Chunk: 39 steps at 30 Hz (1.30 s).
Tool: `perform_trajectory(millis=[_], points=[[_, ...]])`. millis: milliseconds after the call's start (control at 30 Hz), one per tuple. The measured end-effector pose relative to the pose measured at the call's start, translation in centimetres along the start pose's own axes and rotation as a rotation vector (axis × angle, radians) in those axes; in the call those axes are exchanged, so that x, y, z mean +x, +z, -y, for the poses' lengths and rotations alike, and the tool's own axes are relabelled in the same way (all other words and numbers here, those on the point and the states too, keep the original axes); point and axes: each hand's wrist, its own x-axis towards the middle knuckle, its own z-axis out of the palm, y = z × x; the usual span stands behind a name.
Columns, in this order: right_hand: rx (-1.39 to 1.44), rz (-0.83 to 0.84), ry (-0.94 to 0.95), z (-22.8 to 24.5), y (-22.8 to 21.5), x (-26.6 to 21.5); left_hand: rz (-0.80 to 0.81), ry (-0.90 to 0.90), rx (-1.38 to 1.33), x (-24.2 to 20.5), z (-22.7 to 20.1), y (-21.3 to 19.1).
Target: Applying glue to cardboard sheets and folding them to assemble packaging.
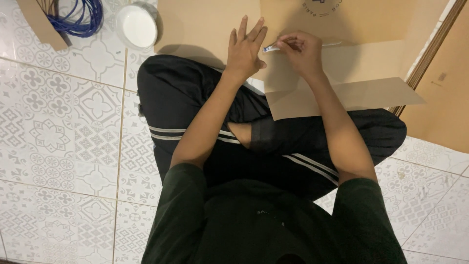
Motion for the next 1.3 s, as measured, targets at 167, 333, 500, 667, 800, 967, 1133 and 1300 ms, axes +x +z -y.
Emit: perform_trajectory(millis=[167, 333, 500, 667, 800, 967, 1133, 1300], points=[[-0.053, -0.04, 0.007, -0.3, -0.3, -0.1, -0.009, 0.01, 0.007, -0.1, 0.1, 0.3], [-0.085, -0.069, -0.031, -0.1, -0.5, 0.0, -0.041, 0.017, 0.031, -0.2, 0.0, 0.2], [-0.182, -0.083, -0.096, 0.1, -1.0, 0.0, -0.03, 0.019, 0.03, -0.2, 0.1, 0.2], [-0.213, -0.088, -0.134, 0.8, -1.4, 0.0, 0.027, 0.003, 0.01, -0.2, 0.0, -0.2], [-0.205, -0.09, -0.11, -0.2, -1.8, 0.0, 0.018, 0.007, -0.001, -0.1, 0.0, -0.1], [-0.223, -0.08, -0.146, 0.0, -2.4, -0.1, 0.038, 0.016, 0.009, -0.1, 0.1, -0.1], [-0.272, -0.091, -0.164, 0.0, -2.9, -0.1, 0.099, 0.03, 0.06, 0.0, 0.2, 0.3], [-0.28, -0.121, -0.138, -0.1, -3.8, -0.4, 0.12, 0.036, 0.055, -0.1, -0.2, -0.3]])
